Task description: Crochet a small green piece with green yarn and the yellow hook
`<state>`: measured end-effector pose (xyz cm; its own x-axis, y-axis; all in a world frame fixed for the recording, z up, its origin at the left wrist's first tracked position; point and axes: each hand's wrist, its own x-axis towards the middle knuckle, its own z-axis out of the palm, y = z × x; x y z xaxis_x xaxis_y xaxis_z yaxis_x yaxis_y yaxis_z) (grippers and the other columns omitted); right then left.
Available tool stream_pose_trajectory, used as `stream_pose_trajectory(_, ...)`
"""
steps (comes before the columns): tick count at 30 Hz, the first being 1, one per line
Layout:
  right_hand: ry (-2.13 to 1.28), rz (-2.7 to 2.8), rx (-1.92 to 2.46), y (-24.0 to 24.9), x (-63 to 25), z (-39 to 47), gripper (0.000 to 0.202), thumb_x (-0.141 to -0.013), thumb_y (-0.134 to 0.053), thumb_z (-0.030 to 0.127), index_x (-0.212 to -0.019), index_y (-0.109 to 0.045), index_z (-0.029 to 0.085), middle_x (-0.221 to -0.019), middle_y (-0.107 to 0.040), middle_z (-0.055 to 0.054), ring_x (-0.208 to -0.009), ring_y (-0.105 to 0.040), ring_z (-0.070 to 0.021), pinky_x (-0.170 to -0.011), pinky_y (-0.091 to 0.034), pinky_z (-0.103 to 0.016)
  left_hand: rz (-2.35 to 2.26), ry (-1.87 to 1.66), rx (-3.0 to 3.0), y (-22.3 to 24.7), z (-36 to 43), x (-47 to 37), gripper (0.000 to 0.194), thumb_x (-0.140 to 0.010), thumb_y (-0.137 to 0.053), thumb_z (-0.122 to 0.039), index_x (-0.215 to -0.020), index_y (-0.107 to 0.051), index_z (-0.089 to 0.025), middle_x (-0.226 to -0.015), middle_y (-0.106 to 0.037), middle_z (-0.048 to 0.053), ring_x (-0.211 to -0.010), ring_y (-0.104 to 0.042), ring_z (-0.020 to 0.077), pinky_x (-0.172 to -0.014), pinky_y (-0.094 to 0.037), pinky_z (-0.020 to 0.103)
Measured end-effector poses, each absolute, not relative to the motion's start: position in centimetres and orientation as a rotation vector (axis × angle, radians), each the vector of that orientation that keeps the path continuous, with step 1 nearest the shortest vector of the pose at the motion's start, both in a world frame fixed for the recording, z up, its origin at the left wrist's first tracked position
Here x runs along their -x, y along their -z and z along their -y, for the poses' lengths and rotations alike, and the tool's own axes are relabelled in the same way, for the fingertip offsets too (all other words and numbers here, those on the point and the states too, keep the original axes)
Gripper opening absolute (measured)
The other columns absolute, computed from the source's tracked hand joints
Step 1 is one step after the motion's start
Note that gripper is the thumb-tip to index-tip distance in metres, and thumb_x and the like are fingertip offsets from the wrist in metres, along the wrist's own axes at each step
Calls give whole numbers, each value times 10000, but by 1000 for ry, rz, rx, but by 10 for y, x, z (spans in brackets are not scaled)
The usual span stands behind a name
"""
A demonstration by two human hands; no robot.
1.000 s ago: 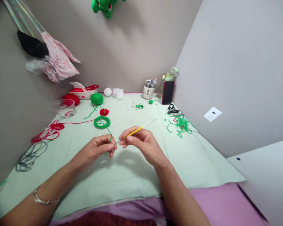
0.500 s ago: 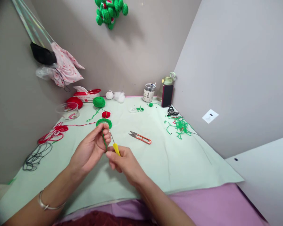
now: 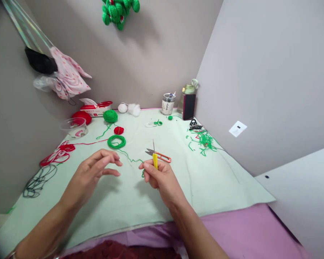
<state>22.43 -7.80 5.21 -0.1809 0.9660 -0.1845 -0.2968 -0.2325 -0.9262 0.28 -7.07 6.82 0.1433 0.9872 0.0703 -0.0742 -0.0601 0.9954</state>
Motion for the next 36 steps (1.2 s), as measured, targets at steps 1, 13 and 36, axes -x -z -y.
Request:
stream_pose_trajectory(1, -1629, 953, 1023, -53, -222, 80, 450, -738, -897, 572, -823, -745, 156, -512, -557, 67, -418, -181, -23, -456, -83, -249, -984, -1141, -1265, -68, 76, -9, 273, -986, -678, -469, -873, -723, -225, -1045, -669, 51, -977, -667, 245, -743, -642, 340)
stream_pose_trajectory(13, -1575, 917, 976, -48, -216, 82, 421, -734, -912, 546, -778, -713, 178, -615, -568, 54, -427, -189, -23, -442, -131, -258, -1010, -951, -1299, -47, 82, -27, 215, -889, -776, -415, -852, -709, -215, -778, -651, 1, -768, -603, 194, -757, -484, 317)
stream_pose_trajectory(36, -1509, 921, 1010, -42, -215, 82, 427, -738, -897, 572, -788, -706, 194, -506, -355, 114, -451, -172, -52, -466, -129, -264, -1015, -960, -1438, -42, 81, -29, 165, -907, -745, -372, -814, -746, -235, -953, -735, 53, -938, -640, 256, -936, -477, 382)
